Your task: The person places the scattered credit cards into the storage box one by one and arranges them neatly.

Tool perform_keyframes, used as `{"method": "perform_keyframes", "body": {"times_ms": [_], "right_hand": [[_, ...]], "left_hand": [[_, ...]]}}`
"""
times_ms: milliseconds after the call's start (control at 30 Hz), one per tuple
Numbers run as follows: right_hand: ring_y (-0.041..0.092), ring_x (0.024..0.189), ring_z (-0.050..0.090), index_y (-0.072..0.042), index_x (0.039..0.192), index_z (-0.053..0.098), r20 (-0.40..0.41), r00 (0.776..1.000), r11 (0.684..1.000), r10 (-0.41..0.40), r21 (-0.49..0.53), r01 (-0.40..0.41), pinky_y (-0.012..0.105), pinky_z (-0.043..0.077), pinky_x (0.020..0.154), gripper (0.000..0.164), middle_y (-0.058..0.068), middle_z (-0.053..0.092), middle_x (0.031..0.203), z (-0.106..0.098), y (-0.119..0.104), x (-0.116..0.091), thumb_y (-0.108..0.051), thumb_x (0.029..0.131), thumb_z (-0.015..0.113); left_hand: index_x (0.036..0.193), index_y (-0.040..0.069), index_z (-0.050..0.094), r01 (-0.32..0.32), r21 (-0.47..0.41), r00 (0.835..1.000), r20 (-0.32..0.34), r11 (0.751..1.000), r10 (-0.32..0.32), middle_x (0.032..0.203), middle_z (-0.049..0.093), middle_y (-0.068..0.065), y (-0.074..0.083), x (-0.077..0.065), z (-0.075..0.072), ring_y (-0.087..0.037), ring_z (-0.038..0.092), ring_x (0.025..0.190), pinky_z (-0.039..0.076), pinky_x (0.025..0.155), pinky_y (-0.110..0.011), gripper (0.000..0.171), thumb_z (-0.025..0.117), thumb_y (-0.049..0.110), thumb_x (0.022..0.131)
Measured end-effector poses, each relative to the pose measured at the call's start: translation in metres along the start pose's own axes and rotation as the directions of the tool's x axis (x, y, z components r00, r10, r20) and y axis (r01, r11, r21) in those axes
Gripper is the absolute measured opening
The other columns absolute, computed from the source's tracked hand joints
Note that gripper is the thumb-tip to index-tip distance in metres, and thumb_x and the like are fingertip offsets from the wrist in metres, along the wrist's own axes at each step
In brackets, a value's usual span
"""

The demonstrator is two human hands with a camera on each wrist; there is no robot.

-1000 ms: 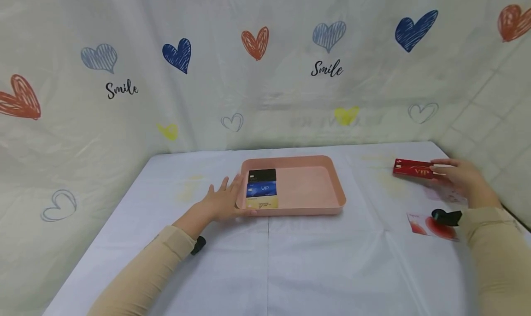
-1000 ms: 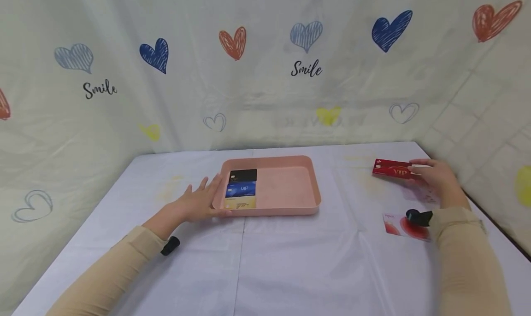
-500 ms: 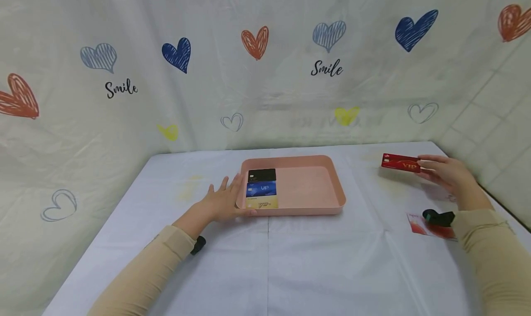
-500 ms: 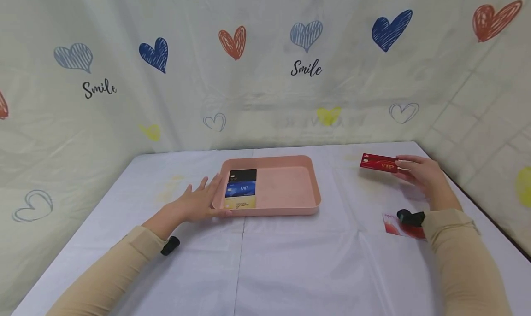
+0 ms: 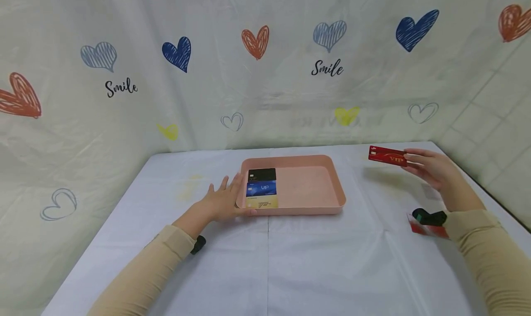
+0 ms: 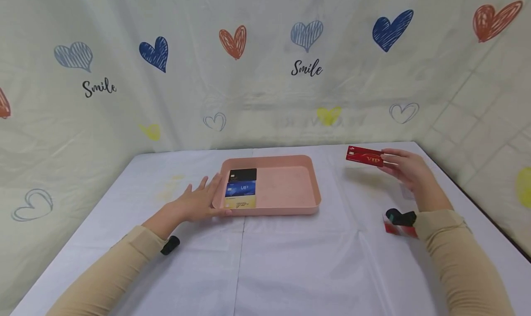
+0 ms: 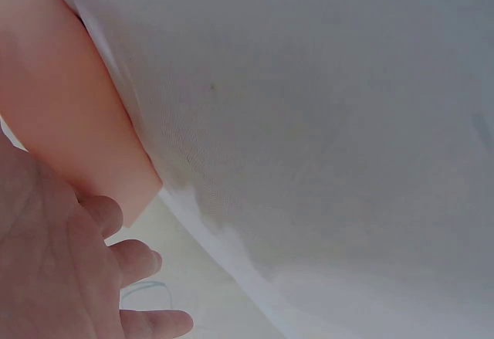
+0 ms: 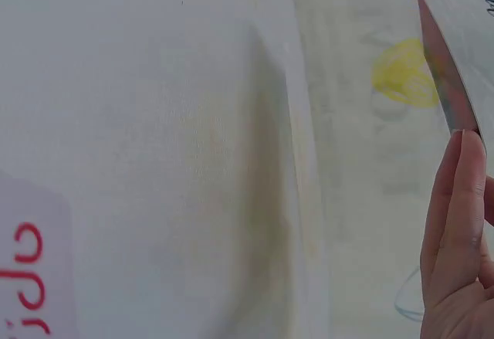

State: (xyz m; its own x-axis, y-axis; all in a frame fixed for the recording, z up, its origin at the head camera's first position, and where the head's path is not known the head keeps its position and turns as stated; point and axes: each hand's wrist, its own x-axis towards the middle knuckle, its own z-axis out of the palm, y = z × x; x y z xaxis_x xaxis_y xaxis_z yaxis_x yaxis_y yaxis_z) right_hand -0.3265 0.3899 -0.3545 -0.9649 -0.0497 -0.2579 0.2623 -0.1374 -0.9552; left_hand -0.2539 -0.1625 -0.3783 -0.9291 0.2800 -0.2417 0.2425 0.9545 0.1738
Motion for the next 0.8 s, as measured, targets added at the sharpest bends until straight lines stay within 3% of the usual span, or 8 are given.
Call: {"method": "perform_keyframes", "body": {"times_ms": [367,600,800], "right_hand": [[0.004,0.081,0.064,-0.03,0.085,0.076,0.011,0.999,0.998,-0.039,-0.044,0.039,0.024,0.058,0.081,0.022,0.0,0.041,0.122,0.02,0.002,-0.002,-0.019,0.101,0.066],[0.005,0.092,0.057,-0.029,0.105,0.066,0.008,0.999,0.987,-0.049,-0.151,0.05,0.024,0.056,0.087,0.004,-0.001,0.04,0.13,0.032,0.004,-0.002,-0.026,0.103,0.063],[0.002,0.088,0.063,-0.021,0.126,0.056,0.034,0.998,0.967,-0.056,-0.245,0.063,0.026,0.055,0.09,0.021,0.004,0.038,0.136,0.045,0.005,0.0,-0.025,0.106,0.058]], "left_hand": [[0.165,0.012,-0.006,0.009,-0.019,1.0,0.007,1.0,-0.009,0.172,-0.001,-0.006,0.001,-0.002,-0.003,-0.038,-0.002,0.156,0.004,0.117,-0.07,0.123,0.055,0.082,0.085],[0.165,0.014,-0.008,0.008,-0.024,1.0,0.011,1.0,-0.008,0.172,-0.002,-0.005,0.001,-0.002,-0.002,-0.038,-0.003,0.156,0.004,0.117,-0.07,0.125,0.055,0.084,0.083],[0.165,0.013,-0.006,0.001,-0.023,1.0,0.008,1.0,0.0,0.172,0.0,-0.006,0.0,-0.001,-0.001,-0.038,-0.001,0.156,0.004,0.117,-0.07,0.122,0.056,0.082,0.085]]}}
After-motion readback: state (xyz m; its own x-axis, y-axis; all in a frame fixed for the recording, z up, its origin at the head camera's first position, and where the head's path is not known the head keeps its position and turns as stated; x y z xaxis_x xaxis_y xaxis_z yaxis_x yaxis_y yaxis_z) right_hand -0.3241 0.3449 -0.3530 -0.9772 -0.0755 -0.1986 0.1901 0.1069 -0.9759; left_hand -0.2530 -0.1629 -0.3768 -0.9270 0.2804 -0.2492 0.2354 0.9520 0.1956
